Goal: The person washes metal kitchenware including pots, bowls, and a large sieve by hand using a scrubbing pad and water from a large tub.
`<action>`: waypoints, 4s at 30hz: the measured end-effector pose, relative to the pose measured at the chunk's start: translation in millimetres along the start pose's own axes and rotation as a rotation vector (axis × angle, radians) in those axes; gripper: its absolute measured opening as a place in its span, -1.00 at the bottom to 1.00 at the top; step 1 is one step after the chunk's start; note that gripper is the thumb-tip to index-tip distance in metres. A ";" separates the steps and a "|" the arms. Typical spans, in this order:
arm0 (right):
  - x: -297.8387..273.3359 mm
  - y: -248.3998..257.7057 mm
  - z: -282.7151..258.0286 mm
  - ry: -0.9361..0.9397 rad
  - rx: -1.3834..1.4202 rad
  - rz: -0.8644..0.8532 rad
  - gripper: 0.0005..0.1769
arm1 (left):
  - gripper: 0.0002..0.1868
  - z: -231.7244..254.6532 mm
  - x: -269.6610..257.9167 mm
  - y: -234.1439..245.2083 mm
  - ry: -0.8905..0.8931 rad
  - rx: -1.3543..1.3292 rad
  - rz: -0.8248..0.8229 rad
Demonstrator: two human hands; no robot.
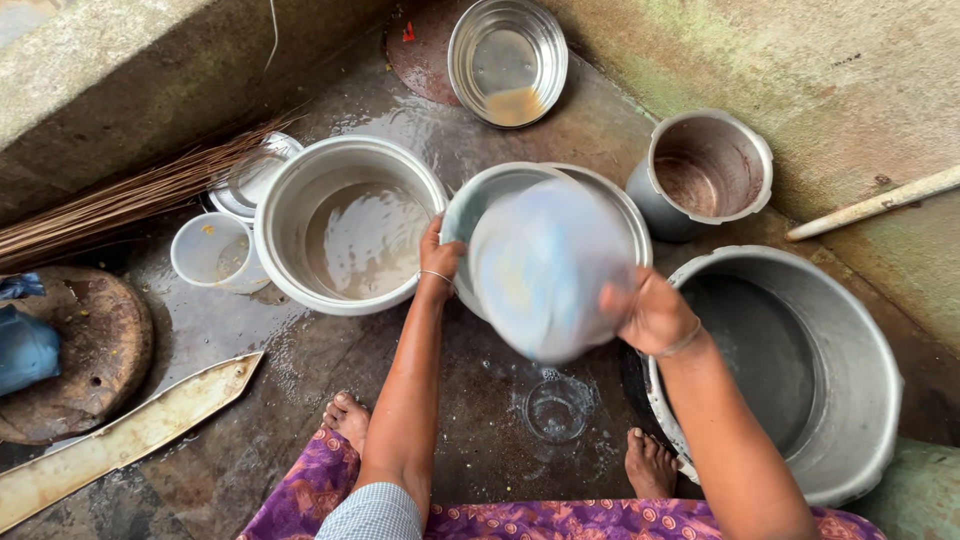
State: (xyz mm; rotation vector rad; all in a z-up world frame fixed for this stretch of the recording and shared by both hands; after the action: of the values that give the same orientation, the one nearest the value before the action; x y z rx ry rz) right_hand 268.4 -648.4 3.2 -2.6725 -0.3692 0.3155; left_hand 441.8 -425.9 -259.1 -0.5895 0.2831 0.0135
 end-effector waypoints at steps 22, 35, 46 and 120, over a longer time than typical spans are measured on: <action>-167.7 -93.1 473.9 -0.574 -1.418 -0.365 -0.69 | -0.17 36.6 4.5 -34.3 -0.036 0.103 0.013; -79.9 -30.9 381.0 -0.452 -1.296 -0.248 -0.91 | -0.39 266.0 -73.2 -63.6 -0.057 0.969 -0.115; -77.5 121.0 319.1 -0.802 0.066 0.423 -0.63 | -0.52 174.5 -215.5 139.6 0.013 0.694 0.168; 24.7 4.3 505.0 -0.735 -2.218 -0.489 -0.54 | -0.57 -29.8 -224.3 155.7 0.469 0.451 0.123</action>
State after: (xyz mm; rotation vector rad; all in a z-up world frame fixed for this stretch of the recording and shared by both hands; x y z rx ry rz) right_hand 153.9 -454.8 -449.7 -3.6703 -2.9952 1.2430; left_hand 203.9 -297.5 -307.9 -0.1171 0.7557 -0.0698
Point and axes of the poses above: each hand's wrist, its own x-axis towards the middle knuckle, its own y-axis out of the back of the hand, z = x × y, the point moved 10 cm from there along x, towards the middle knuckle, and after that the axes turned 14 degrees about -x, right-handed, at the moved point
